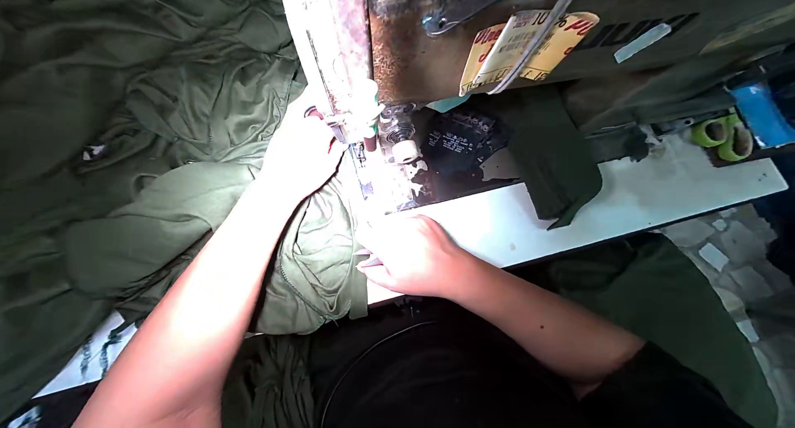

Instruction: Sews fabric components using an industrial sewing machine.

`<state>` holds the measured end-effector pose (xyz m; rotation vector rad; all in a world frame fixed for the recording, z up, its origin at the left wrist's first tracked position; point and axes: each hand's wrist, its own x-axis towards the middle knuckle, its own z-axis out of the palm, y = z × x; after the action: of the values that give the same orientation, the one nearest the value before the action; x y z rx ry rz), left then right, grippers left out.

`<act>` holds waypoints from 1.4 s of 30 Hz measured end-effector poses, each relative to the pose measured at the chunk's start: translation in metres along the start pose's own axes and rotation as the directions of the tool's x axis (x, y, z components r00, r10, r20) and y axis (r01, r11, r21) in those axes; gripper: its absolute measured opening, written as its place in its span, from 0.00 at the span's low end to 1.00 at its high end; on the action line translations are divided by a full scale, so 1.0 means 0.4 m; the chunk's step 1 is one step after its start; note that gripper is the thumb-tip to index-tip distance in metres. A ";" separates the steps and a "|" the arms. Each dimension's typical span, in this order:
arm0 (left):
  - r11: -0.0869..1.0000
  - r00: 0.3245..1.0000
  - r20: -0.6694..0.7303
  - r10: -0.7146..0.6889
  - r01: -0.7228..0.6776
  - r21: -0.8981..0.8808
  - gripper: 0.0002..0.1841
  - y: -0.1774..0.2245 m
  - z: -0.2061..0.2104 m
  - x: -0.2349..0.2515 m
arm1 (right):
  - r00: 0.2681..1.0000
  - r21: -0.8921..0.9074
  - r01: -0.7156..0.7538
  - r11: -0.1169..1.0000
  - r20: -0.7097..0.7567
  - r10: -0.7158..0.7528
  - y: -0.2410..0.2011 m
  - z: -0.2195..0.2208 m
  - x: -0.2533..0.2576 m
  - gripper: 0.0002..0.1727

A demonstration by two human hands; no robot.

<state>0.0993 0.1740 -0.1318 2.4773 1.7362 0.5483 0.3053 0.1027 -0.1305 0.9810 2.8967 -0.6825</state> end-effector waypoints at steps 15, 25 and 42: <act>0.978 0.975 -0.085 -0.205 0.207 0.005 0.16 -0.037 0.029 -0.047 | 0.998 -0.093 -0.047 0.995 -0.043 0.043 0.026 0.010 0.013 0.31; 0.931 0.871 -0.342 -0.352 0.363 -0.032 0.16 -0.047 0.141 -0.030 | 0.962 -0.100 0.014 0.995 -0.269 -0.040 0.042 0.047 -0.006 0.30; 0.844 0.850 0.283 -0.445 0.504 -0.186 0.19 0.022 -0.085 -0.036 | 0.939 -0.172 0.049 0.984 -0.328 -0.104 0.053 0.057 -0.015 0.30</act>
<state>0.0917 0.1527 -0.1012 1.7570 1.9433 0.3847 0.3194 0.1051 -0.1589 1.0621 3.2326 -0.2964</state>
